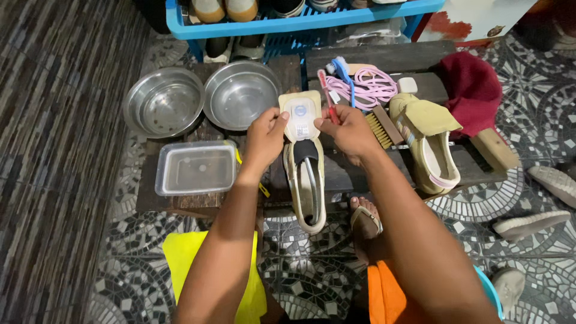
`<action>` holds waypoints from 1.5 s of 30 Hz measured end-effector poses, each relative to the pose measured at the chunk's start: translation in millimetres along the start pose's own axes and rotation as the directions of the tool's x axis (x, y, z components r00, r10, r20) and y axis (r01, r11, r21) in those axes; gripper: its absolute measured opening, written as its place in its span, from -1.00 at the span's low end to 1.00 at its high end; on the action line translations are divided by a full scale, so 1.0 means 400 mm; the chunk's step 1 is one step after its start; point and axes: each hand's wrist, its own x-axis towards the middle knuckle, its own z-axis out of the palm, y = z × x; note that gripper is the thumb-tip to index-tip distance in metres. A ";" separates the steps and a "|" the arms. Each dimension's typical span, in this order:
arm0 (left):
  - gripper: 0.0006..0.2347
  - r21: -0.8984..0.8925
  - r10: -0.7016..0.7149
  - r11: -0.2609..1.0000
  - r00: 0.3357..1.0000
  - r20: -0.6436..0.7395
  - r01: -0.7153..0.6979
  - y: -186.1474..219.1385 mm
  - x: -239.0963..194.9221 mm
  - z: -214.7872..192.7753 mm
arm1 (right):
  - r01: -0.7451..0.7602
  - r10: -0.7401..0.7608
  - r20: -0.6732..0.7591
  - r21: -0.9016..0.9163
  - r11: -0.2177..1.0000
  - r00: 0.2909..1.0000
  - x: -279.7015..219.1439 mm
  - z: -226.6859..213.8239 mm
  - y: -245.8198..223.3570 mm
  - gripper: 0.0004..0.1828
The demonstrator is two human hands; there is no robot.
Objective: The person scrubs the inside of a beige slip-on shoe with a red toothbrush, repeatedly dipping the brush into a metal bowl of water. The person holds the shoe steady with the left hand while scrubbing with the right hand.
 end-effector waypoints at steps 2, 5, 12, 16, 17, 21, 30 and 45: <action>-0.75 -0.085 -0.004 0.996 1.000 -0.026 0.002 -0.003 0.019 0.009 | -0.021 0.022 -0.036 0.018 1.000 0.999 -0.010 0.008 -0.029 -0.91; -0.77 -0.257 -0.060 0.966 0.996 -0.064 0.041 -0.013 0.024 0.024 | -0.074 0.082 -0.078 0.091 0.993 0.994 -0.009 0.020 -0.023 -0.95; -0.77 -0.323 -0.168 0.938 0.981 -0.101 0.127 0.032 0.006 0.033 | -0.129 0.130 -0.190 0.017 0.991 0.973 -0.069 0.045 -0.104 -0.93; -0.69 -0.333 -0.133 0.938 0.986 -0.099 0.093 0.009 0.014 0.043 | -0.152 0.113 -0.159 -0.260 0.954 0.981 0.003 -0.026 -0.062 -0.70; -0.68 -0.256 -0.100 0.964 0.989 -0.106 0.070 0.005 0.016 0.043 | -0.047 -0.006 -0.158 -0.332 0.942 0.987 0.035 -0.046 -0.021 -0.75; -0.61 -0.040 -0.082 0.996 0.987 -0.140 0.078 0.072 -0.036 0.022 | 0.148 -0.270 -0.034 -0.768 0.623 0.962 0.033 -0.076 -0.077 -0.76; -0.41 -0.119 -0.128 0.986 0.987 -0.100 0.116 0.151 -0.147 0.009 | 0.309 -0.256 0.295 -0.951 0.015 0.920 0.092 0.122 -0.256 -0.68; -0.54 0.045 -0.147 0.988 0.988 -0.055 0.149 0.140 -0.141 0.028 | 0.479 0.018 0.479 -0.875 -0.065 0.878 0.278 0.403 -0.176 -0.77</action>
